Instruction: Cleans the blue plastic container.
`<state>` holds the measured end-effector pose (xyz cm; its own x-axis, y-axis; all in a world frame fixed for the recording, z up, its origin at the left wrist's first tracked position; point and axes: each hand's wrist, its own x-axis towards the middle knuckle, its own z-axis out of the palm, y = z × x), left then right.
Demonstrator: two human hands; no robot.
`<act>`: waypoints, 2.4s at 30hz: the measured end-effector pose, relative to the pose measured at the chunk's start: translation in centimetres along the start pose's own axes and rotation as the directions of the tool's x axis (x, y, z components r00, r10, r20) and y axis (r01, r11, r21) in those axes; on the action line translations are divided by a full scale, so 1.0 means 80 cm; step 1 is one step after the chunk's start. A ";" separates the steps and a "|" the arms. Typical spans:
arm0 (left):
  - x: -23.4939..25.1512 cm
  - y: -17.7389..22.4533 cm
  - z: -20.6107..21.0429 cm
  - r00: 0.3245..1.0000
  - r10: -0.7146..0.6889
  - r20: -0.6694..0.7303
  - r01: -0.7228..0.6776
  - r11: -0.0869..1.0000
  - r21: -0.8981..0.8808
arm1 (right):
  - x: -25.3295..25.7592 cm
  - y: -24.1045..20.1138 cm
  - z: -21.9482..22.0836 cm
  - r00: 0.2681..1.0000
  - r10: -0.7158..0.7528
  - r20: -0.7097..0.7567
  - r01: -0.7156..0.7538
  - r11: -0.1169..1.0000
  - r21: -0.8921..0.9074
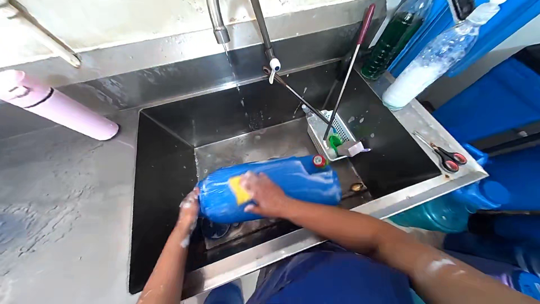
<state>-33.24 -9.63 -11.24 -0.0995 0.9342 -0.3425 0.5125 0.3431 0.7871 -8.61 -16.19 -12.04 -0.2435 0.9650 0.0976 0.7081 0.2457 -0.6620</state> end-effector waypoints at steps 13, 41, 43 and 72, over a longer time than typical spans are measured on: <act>0.004 -0.032 -0.024 0.988 -0.109 -0.114 0.112 0.993 0.025 | -0.109 0.131 -0.170 0.884 0.333 0.329 -0.341 0.939 -0.033; 0.063 0.159 0.078 0.951 -0.237 -0.200 0.142 0.906 -0.399 | 0.141 0.207 -0.038 0.906 0.355 -0.229 -0.296 0.920 0.255; 0.049 0.145 0.091 0.979 -0.120 -0.163 0.060 0.941 -0.332 | 0.122 0.119 -0.031 0.971 0.231 -0.063 -0.188 0.899 0.395; -0.039 0.002 0.063 0.995 0.016 0.102 -0.024 0.997 0.078 | 0.015 0.269 -0.037 0.963 0.270 0.015 -0.257 0.896 0.362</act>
<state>-28.60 -13.01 -12.63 -0.0042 0.9247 -0.3806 0.5796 0.3124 0.7527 8.26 -9.45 -23.96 -0.0537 0.9939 -0.0960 0.4575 -0.0610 -0.8871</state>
